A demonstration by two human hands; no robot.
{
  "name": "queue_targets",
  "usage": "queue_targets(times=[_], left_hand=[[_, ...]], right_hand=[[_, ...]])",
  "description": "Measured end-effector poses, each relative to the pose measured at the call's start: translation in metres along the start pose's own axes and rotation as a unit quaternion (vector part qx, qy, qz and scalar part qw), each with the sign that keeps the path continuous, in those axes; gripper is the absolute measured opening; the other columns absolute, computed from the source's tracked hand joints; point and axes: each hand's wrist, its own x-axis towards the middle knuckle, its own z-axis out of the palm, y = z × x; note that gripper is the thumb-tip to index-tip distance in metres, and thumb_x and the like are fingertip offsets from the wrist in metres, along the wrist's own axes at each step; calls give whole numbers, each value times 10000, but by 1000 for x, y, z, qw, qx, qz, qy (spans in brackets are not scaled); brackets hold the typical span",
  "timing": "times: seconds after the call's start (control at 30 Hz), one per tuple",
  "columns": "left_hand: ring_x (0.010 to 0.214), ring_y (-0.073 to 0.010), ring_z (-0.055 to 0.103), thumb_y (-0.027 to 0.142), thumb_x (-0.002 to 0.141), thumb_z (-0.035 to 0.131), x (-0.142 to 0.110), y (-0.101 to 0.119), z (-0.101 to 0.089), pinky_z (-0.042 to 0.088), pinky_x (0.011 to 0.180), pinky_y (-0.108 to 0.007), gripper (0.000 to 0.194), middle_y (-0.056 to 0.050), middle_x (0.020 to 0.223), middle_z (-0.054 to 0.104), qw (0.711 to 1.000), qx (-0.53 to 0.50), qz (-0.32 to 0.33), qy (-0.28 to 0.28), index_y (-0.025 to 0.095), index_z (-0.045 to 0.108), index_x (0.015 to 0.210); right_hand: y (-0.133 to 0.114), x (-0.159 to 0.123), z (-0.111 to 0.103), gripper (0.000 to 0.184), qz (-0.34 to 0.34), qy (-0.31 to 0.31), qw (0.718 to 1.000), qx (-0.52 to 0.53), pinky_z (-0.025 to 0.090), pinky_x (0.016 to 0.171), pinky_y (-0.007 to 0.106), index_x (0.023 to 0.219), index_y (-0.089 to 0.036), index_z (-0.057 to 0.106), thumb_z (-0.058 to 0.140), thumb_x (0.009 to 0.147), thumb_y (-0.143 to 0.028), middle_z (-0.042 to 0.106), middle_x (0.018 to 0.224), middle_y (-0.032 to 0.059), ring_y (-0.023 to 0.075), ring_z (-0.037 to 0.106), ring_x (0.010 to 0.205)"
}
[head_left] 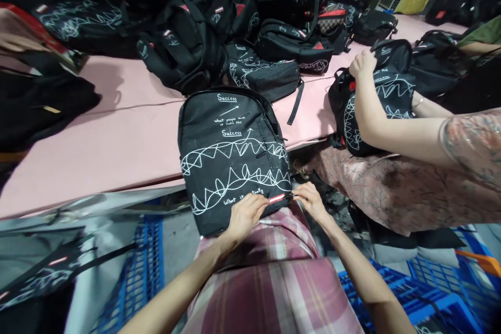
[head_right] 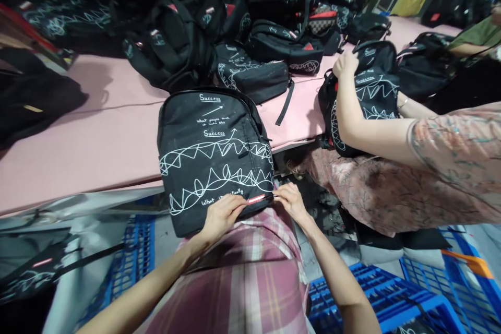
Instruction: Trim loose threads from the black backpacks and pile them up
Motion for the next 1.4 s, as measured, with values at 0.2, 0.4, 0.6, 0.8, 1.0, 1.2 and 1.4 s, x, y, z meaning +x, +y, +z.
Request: queue_targets(times=[0.2,0.4,0.6,0.8,1.0,1.2,1.4], left_hand=[[795,-127,571,187,860,484,-2,-2,1,458,699,-237,150,-13,873,663,1000,-6,1,4,201,632,878],[784,-125,573,190,858,487,-2,-2,2,459,695,-235,148,-13,863,664,1000,-10,-4,13,198,635,860],[770,-122,582,187,856,486,-1,-1,0,464,680,-232,157,-13,843,669,1000,-12,-6,13,200,642,853],[767,-123,585,184,855,487,-1,-2,1,468,687,-236,155,-15,842,675,1000,-18,-1,21,199,641,852],[764,-123,584,179,851,495,-1,-1,1,465,677,-233,149,-9,836,674,1000,-16,2,27,202,642,856],[764,-121,585,185,853,494,-1,-1,0,466,678,-233,153,-12,834,673,999,-21,1,28,201,646,853],[757,-123,589,198,857,486,-1,-1,1,468,674,-238,168,-17,827,673,999,-22,-8,29,204,654,850]], right_hand=[[0,3,-1,268,-5,-8,1000,26,392,745,355,915,-226,682,513,848,-423,645,826,50,179,555,780],[0,3,-1,291,-3,16,999,42,415,738,358,923,-222,686,511,844,-440,650,831,58,185,554,791],[2,1,0,280,2,11,999,31,418,731,368,875,-228,699,517,840,-439,650,789,54,185,552,758],[0,0,-3,252,1,22,999,35,423,722,364,898,-224,695,536,839,-410,656,808,59,186,553,763],[-2,1,-3,268,4,2,999,32,424,731,363,916,-229,690,520,845,-423,656,820,56,184,560,773],[-1,0,-5,246,-3,-3,1000,28,418,756,366,935,-229,684,529,846,-398,661,833,53,181,570,779],[-2,-1,-1,237,-4,-7,1000,25,426,750,357,938,-230,685,533,847,-387,660,838,50,179,575,792]])
